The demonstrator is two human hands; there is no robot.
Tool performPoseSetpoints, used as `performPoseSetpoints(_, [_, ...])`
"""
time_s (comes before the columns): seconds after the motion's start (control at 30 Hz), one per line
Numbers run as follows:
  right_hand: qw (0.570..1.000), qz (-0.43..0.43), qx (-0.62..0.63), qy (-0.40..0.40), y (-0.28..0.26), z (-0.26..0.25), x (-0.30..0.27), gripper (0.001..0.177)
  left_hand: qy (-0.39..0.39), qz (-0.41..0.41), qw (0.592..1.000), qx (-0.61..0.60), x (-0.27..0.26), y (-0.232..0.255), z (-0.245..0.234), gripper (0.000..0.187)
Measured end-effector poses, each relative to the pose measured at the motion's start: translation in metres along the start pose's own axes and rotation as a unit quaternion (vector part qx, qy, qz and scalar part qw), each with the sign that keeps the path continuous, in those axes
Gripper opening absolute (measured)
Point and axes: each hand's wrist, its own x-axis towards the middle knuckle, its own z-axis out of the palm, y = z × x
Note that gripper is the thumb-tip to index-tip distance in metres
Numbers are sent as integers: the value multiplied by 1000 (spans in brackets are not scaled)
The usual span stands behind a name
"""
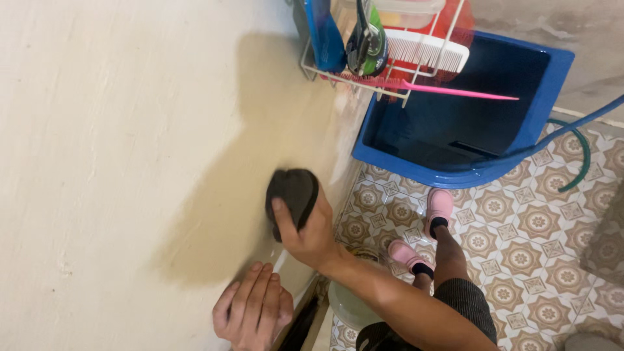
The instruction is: The person scrubs a wall section with a dark sponge, repeatedly dipping it into a blue tub of water. The person wipes the wall in circular and vertical motions, focusing on a specific area near a wall-mounted rack.
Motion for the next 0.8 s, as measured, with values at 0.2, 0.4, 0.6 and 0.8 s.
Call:
performPoseSetpoints(0.2, [992, 68, -4, 103, 86, 0, 60, 25, -38, -7, 999, -5, 1, 1, -7, 15])
performPoseSetpoints(0.4, [986, 40, -112, 115, 69, 4, 33, 19, -14, -16, 1000, 9, 3, 4, -2, 15])
performPoseSetpoints(0.6, [985, -107, -135, 28, 79, -1, -20, 22, 9, 2, 1000, 4, -3, -1, 2, 14])
performPoseSetpoints(0.8, [969, 30, -201, 144, 153, -4, 100, 13, 47, 15, 999, 4, -1, -3, 9, 18])
